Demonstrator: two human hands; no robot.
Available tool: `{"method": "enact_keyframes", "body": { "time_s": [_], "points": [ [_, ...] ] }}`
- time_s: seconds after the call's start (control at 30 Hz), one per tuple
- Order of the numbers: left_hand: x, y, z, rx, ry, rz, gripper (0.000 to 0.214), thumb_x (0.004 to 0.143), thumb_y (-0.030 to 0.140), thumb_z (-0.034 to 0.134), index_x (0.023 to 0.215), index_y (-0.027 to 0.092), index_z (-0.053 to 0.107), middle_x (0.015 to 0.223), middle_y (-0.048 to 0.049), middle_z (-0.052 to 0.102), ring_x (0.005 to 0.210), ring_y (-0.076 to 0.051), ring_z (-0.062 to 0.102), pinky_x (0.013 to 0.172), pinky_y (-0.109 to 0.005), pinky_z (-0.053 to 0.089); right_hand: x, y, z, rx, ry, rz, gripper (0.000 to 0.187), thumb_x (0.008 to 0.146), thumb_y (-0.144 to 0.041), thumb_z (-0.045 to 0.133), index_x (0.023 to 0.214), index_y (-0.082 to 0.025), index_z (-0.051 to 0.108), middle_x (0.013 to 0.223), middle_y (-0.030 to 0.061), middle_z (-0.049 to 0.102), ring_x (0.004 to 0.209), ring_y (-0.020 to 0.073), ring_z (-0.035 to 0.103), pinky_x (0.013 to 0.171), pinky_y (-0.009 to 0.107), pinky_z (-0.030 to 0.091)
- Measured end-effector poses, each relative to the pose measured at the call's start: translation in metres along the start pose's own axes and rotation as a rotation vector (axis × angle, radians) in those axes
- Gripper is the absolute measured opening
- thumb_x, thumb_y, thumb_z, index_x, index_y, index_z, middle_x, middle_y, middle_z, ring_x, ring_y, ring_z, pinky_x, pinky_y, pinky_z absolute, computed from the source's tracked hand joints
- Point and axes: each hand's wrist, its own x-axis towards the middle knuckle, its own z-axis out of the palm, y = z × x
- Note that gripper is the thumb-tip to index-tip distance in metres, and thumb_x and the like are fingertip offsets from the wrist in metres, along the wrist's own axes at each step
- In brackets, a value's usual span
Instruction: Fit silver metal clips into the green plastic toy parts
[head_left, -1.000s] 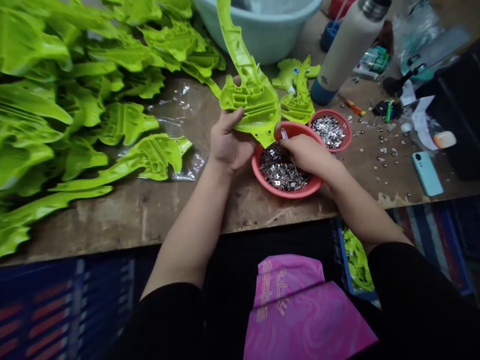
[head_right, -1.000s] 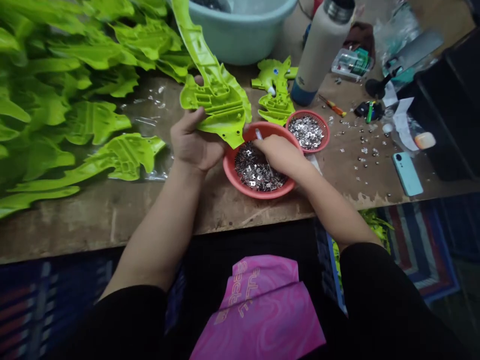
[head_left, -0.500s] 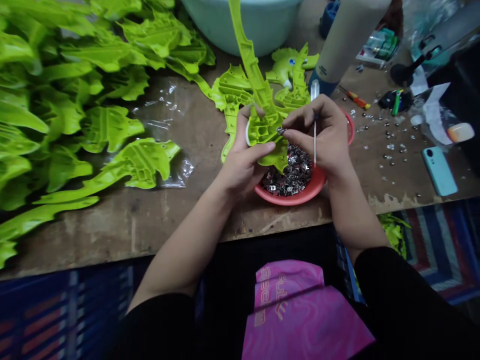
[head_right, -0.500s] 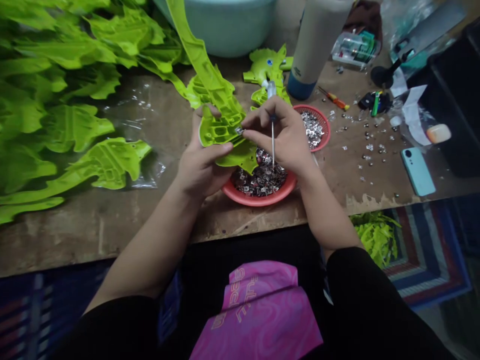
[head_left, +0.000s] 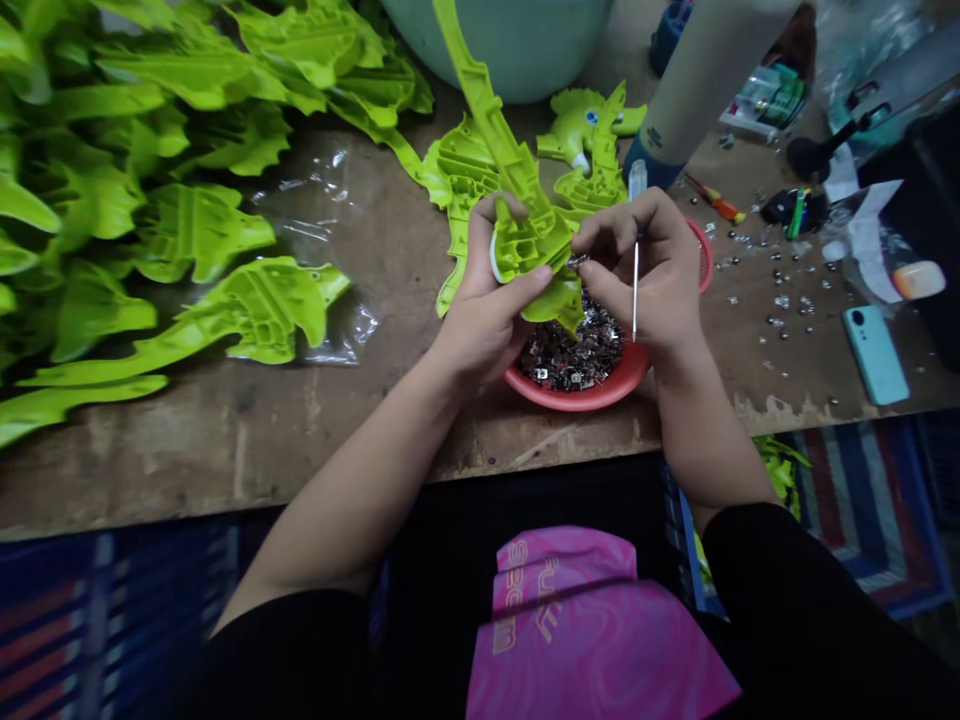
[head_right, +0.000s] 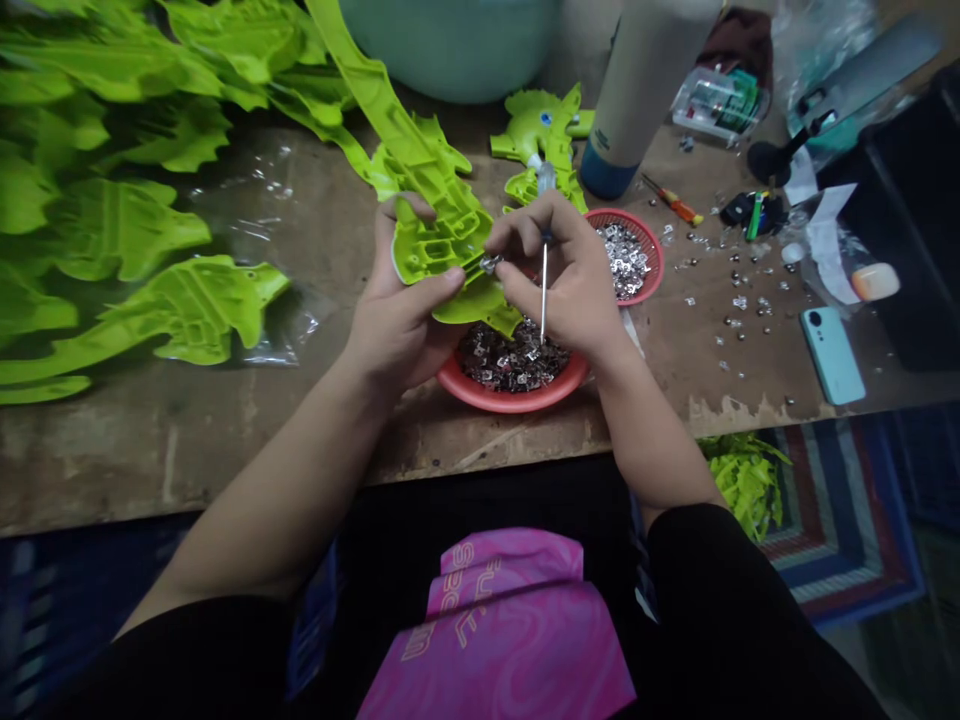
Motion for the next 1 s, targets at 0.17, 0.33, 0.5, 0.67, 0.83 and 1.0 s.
{"method": "enact_keyframes", "body": {
  "time_s": [0.17, 0.33, 0.5, 0.67, 0.83, 1.0],
  "points": [
    [0.002, -0.003, -0.001, -0.003, -0.013, 0.037, 0.064, 0.08, 0.037, 0.099, 0.122, 0.036, 0.051, 0.119, 0.0035, 0.073, 0.105, -0.016, 0.076, 0.085, -0.027, 0.063, 0.0, -0.002, 0.002, -0.013, -0.008, -0.013, 0.057, 0.086, -0.07, 0.089, 0.091, -0.029, 0.049, 0.105, -0.0006, 0.078, 0.117, 0.0266, 0.078, 0.11, 0.059, 0.069],
    [0.001, -0.004, -0.003, 0.011, -0.033, -0.001, 0.061, 0.08, 0.034, 0.098, 0.122, 0.036, 0.054, 0.119, 0.0028, 0.073, 0.102, -0.016, 0.076, 0.084, -0.027, 0.064, -0.002, -0.011, 0.008, -0.002, -0.014, -0.035, 0.06, 0.086, -0.071, 0.089, 0.089, -0.029, 0.047, 0.104, -0.0005, 0.078, 0.113, 0.0255, 0.079, 0.11, 0.058, 0.069],
    [0.0, 0.003, 0.001, 0.056, 0.009, -0.07, 0.056, 0.081, 0.028, 0.093, 0.122, 0.036, 0.055, 0.115, 0.0025, 0.073, 0.099, -0.016, 0.075, 0.083, -0.028, 0.065, -0.001, -0.009, 0.008, -0.012, 0.005, -0.047, 0.06, 0.087, -0.074, 0.087, 0.089, -0.029, 0.048, 0.102, -0.0016, 0.077, 0.111, 0.0245, 0.079, 0.11, 0.059, 0.068],
    [-0.003, 0.012, 0.01, 0.035, 0.06, -0.13, 0.055, 0.078, 0.024, 0.09, 0.117, 0.033, 0.053, 0.11, 0.003, 0.072, 0.093, -0.016, 0.073, 0.086, -0.031, 0.066, -0.001, -0.001, 0.003, -0.019, 0.028, -0.06, 0.059, 0.086, -0.073, 0.088, 0.089, -0.029, 0.049, 0.105, -0.0018, 0.08, 0.115, 0.0255, 0.08, 0.11, 0.058, 0.069],
    [-0.003, 0.016, 0.015, 0.05, 0.095, -0.147, 0.056, 0.075, 0.024, 0.09, 0.116, 0.033, 0.052, 0.112, 0.0023, 0.072, 0.103, -0.019, 0.075, 0.09, -0.032, 0.066, 0.0, -0.001, 0.001, -0.031, 0.019, -0.052, 0.059, 0.086, -0.075, 0.087, 0.089, -0.03, 0.049, 0.106, -0.0009, 0.081, 0.122, 0.0274, 0.079, 0.113, 0.06, 0.067],
    [-0.004, 0.018, 0.017, 0.058, 0.09, -0.149, 0.059, 0.074, 0.029, 0.092, 0.118, 0.033, 0.051, 0.121, 0.0001, 0.073, 0.117, -0.023, 0.076, 0.1, -0.035, 0.065, -0.002, -0.006, 0.007, -0.067, 0.031, -0.03, 0.067, 0.082, -0.083, 0.086, 0.083, -0.03, 0.045, 0.1, -0.0014, 0.081, 0.11, 0.026, 0.081, 0.113, 0.059, 0.068]
  ]
}}
